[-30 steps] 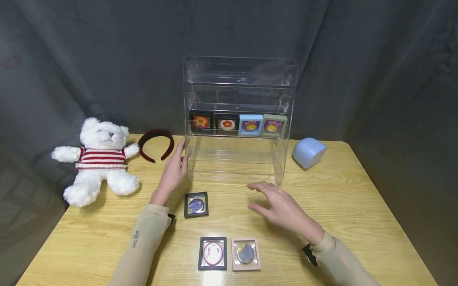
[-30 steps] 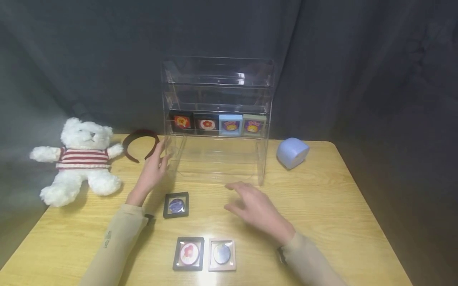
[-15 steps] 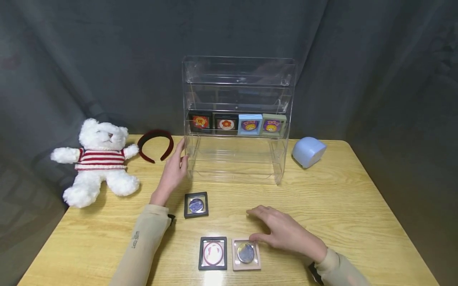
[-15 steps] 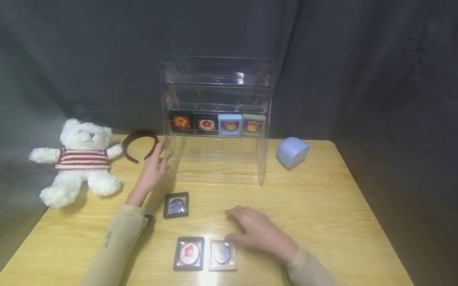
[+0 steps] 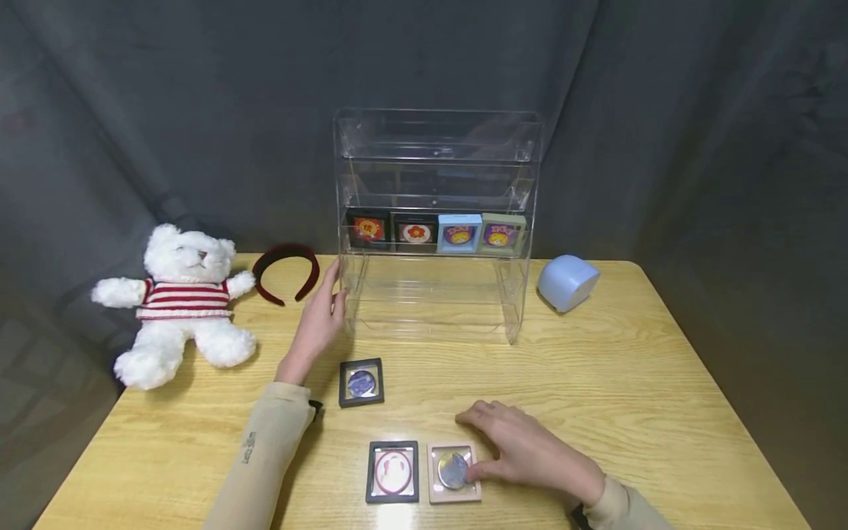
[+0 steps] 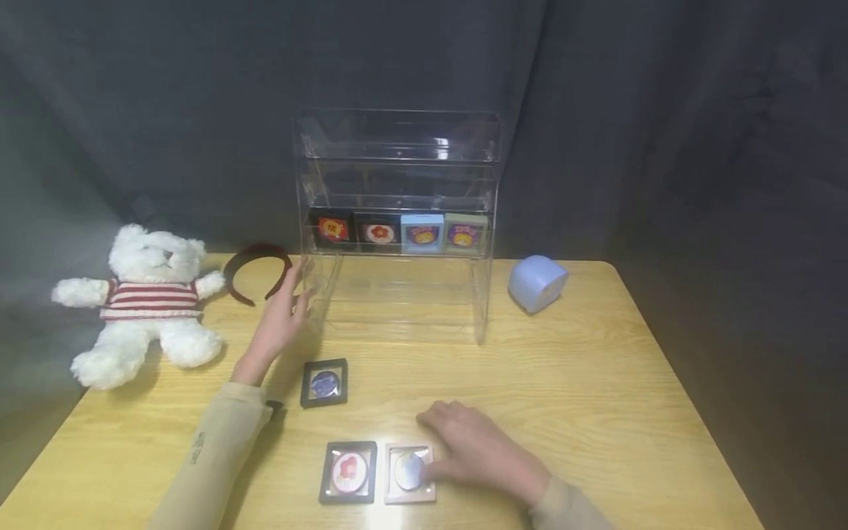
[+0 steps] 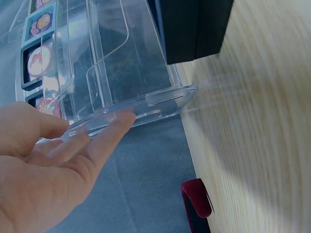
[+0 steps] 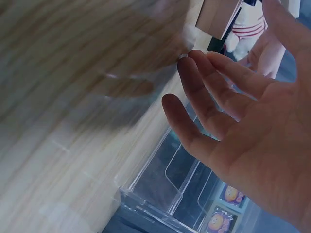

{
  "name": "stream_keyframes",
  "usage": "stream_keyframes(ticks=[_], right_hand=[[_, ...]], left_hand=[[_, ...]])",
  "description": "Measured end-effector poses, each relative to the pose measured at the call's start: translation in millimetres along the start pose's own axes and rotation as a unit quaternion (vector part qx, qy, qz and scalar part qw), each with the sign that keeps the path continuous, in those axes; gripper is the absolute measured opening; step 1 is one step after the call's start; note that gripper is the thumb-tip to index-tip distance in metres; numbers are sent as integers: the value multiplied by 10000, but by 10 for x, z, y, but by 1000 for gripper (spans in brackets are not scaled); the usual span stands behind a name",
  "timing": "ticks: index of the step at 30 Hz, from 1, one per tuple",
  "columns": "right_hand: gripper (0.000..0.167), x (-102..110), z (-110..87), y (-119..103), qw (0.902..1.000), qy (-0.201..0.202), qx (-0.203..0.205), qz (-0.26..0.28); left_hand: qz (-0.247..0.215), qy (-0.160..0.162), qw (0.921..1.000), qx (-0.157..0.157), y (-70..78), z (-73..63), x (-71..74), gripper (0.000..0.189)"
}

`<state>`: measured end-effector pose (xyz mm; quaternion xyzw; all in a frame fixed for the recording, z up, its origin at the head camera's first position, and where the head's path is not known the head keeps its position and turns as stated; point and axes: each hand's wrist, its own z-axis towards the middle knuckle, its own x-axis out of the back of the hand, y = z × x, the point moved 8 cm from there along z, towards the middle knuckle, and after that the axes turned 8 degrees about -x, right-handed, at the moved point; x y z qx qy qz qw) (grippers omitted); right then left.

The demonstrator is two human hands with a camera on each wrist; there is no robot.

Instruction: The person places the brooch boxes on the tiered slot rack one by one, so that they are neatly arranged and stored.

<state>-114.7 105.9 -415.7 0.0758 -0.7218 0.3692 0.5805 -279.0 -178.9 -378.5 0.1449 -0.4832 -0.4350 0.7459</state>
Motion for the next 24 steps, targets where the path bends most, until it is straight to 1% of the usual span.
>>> stream_keyframes(ticks=[9,16,24], right_hand=[[79,-47,-23,-87,9997,-79,222,-68],[77,-113,-52,-116,9997,-246,81,-4],[79,-137,-88,-111,9997,-204,-46,-79]], left_hand=[[25,-36,10000,15,-9,0,-4,62],[45,-21,10000,-43,-2,-13,-13,60],[-2,-102,9999,51,18,-11,-14,60]])
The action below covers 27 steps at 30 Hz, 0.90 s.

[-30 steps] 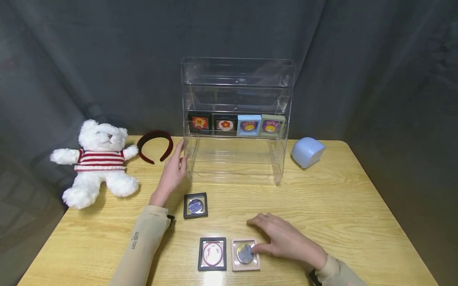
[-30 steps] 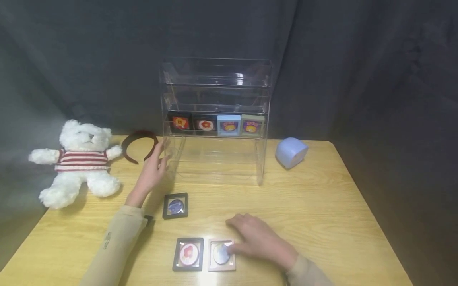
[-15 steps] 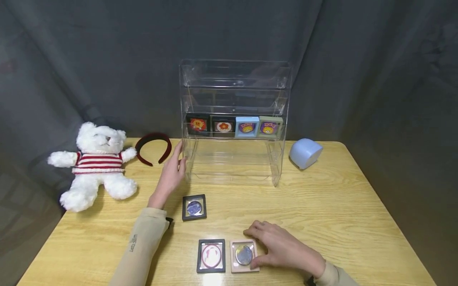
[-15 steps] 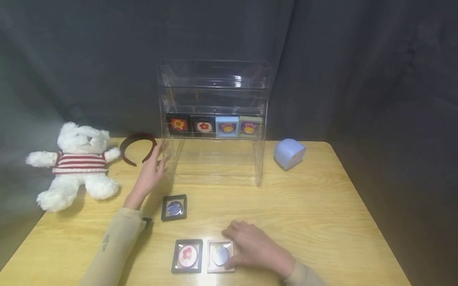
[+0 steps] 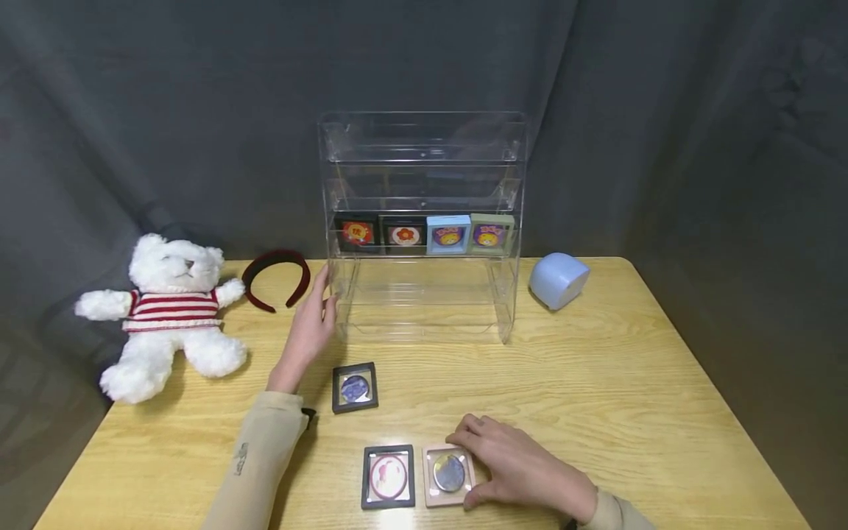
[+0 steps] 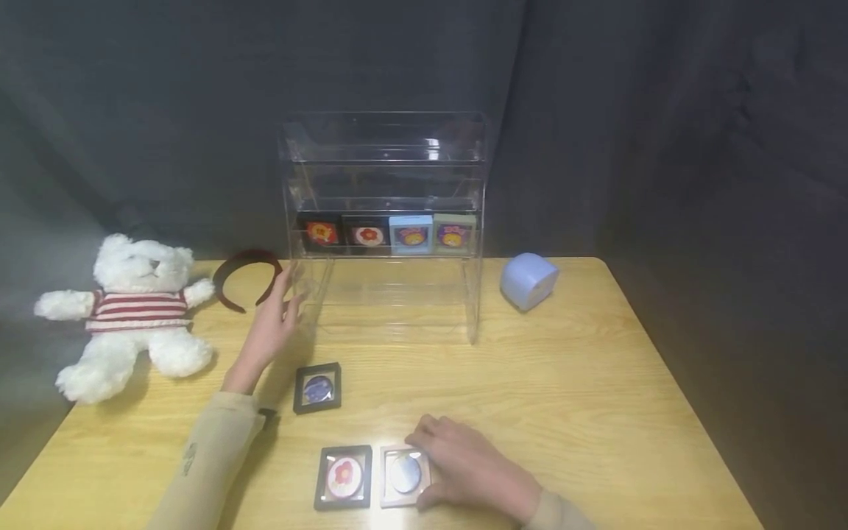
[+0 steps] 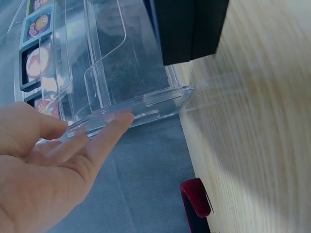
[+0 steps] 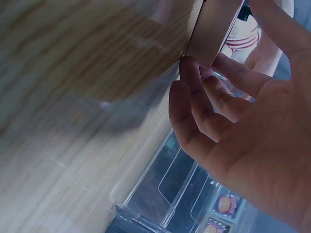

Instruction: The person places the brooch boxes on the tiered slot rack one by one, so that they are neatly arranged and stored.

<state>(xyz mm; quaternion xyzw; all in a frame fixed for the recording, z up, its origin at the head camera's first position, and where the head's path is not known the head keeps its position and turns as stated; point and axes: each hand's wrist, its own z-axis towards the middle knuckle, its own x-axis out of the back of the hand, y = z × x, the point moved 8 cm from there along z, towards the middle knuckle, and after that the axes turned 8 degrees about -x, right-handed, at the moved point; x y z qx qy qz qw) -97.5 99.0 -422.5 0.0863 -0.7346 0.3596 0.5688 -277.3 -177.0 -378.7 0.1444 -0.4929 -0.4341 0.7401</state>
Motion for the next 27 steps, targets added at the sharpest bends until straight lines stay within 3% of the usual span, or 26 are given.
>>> stream_keyframes(ticks=[15,27], right_hand=[[75,32,-33,-12,9997,200,-139,12],[69,183,-1,101,9961,407,-478,614]], left_hand=[[15,45,10000,63,-22,-12,10,62],[51,67,10000,-30,-1,-7,1,61]])
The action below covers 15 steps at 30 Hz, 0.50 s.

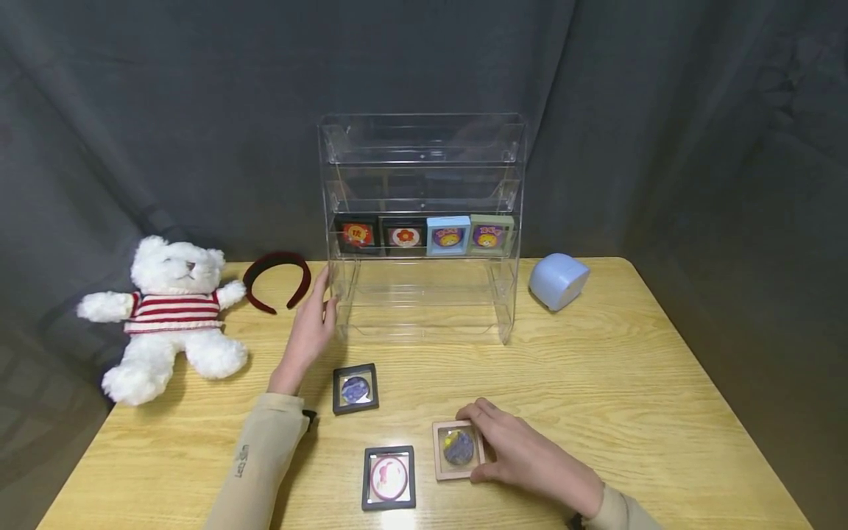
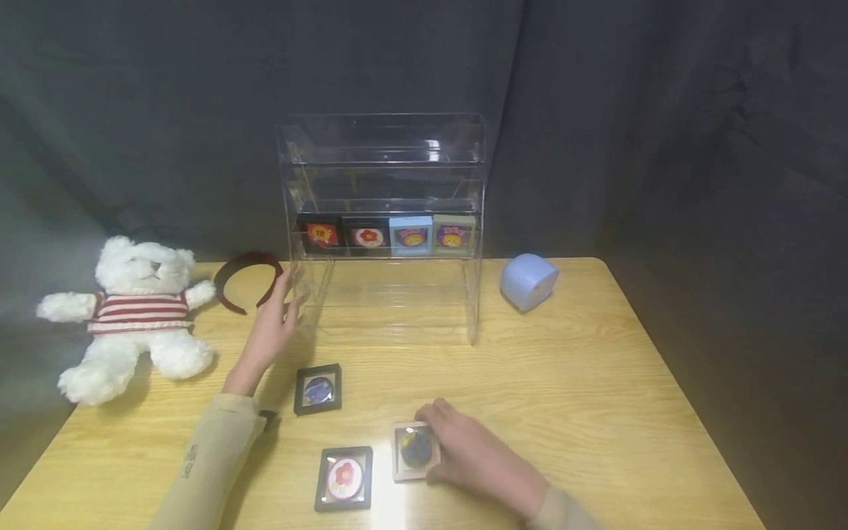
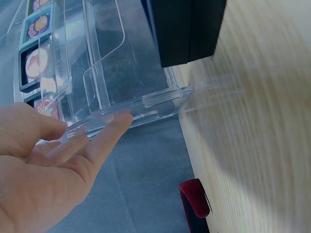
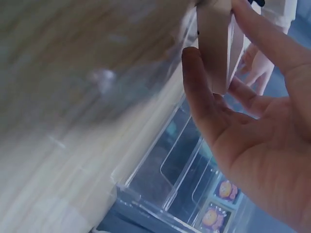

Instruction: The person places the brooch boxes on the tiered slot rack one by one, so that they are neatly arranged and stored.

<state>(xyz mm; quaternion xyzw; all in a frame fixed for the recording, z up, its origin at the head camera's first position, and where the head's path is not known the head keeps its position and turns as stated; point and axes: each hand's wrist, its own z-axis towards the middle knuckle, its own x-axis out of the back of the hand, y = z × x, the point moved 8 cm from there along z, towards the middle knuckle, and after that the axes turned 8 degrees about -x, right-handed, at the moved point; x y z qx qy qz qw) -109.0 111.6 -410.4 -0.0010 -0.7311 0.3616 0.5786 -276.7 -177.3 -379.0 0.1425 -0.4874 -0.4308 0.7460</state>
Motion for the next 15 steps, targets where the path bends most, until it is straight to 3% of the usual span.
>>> stream_keyframes(ticks=[15], right_hand=[[36,283,83,120,9964,730,-188,398]], left_hand=[[70,-44,10000,29,-12,-3,-11,62]])
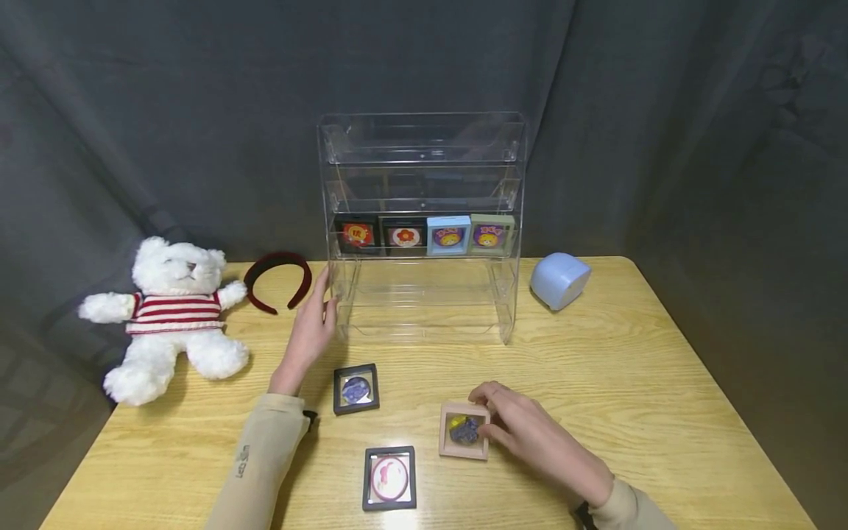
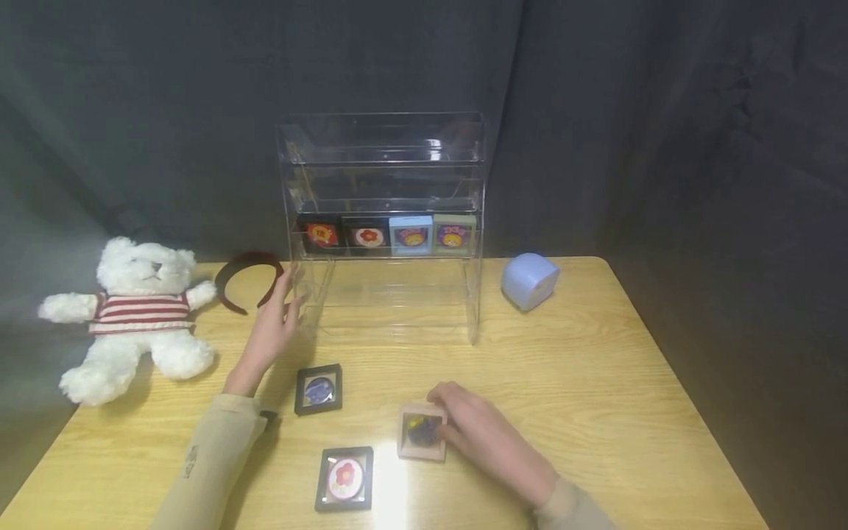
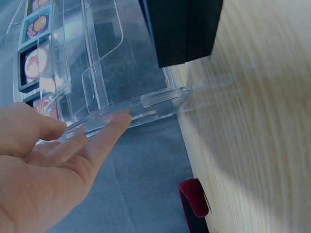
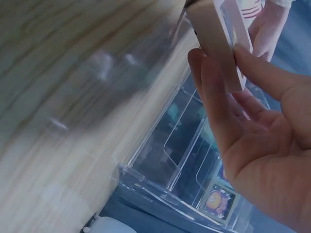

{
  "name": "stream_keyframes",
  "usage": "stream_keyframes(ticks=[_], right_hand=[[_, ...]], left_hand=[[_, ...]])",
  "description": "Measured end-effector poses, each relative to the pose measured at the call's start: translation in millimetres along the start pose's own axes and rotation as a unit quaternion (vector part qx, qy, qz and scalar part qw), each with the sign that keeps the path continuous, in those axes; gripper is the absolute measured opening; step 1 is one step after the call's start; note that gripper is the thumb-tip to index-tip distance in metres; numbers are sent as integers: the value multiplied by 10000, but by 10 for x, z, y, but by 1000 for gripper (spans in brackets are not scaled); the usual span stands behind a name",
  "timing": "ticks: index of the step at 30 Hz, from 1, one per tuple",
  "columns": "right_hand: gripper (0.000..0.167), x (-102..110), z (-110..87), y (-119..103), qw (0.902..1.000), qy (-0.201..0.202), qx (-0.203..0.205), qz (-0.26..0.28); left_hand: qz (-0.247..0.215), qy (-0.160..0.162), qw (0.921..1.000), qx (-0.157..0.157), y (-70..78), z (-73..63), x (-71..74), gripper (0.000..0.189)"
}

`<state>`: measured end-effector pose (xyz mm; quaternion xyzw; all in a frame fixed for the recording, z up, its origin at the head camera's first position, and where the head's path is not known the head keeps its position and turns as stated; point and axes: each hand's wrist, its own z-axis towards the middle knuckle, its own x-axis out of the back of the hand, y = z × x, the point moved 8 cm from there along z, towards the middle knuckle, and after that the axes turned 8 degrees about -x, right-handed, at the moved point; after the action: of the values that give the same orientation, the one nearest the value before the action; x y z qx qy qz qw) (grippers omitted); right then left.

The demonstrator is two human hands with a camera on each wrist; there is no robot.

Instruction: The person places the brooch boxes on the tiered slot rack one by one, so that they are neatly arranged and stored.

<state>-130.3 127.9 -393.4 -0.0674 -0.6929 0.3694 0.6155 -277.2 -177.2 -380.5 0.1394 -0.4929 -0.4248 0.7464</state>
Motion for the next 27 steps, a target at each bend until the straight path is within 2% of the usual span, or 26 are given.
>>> stream_keyframes(ticks=[12,17,27], right_hand=[[12,163,48,20,9962,760,421,83],[14,258,85,33,9932,1074,445,65],[22,424,220,36,9891,1441,300,1]], left_hand=[[-30,9,10000,-16,10,-3,3,61],[-51,20,10000,-40,7,-6,-2,61],[-36,28,9999,-112,28,-17,9,59]])
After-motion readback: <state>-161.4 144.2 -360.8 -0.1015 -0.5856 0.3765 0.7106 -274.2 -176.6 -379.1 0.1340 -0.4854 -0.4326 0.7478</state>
